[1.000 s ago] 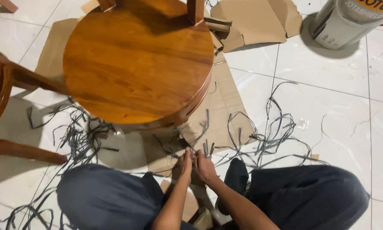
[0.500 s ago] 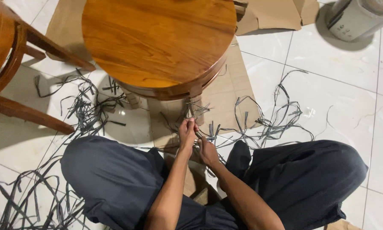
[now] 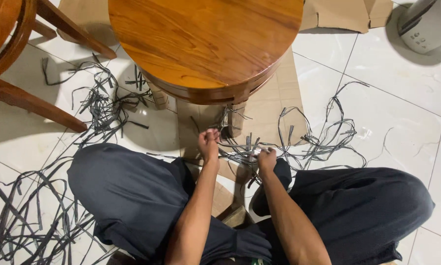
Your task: Wrapping black cord around the legs of a wooden stool
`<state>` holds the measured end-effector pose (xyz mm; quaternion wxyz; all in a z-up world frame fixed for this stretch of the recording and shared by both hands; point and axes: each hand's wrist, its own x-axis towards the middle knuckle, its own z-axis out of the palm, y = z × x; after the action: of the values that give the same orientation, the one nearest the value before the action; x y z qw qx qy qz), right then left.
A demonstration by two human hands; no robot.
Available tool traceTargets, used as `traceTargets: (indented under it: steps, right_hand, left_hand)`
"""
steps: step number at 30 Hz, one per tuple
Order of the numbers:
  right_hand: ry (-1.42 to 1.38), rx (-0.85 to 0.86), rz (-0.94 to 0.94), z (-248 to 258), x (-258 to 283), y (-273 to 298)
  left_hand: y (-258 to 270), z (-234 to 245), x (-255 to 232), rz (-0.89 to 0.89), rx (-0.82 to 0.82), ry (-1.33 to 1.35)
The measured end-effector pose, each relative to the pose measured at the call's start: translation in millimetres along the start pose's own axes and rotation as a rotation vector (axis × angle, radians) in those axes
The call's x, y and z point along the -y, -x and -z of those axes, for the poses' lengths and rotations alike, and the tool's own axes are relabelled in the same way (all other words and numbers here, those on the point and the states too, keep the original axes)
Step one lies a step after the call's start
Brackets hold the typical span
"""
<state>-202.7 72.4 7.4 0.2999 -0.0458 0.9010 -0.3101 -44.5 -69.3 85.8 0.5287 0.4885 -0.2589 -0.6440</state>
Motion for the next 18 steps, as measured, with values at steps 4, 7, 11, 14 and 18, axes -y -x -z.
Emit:
traceTargets:
  steps: [4,7,11,14,18]
  right_hand:
    - [-0.048,-0.163,-0.146,14.1,-10.8,-37.0]
    - [-0.382,-0.311,-0.264,31.4,-8.2,-56.3]
    - [-0.944,-0.298,-0.325,52.8,14.4,-68.2]
    - [-0.959,-0.257,-0.139,83.0,92.2,-1.4]
    - [-0.849,-0.274,0.154,100.8,151.6,48.4]
  left_hand:
    - [-13.3,11.1,-5.8,0.075,-0.273,-0.064]
    - [-34.2,24.3,0.1,0.013,-0.427,-0.079]
    - [-48.1,30.2,4.7,-0.062,-0.524,-0.093]
    - [-20.6,15.8,0.3,0.063,-0.498,-0.257]
    - [-16.6,30.2,40.2,0.335,-0.386,-0.659]
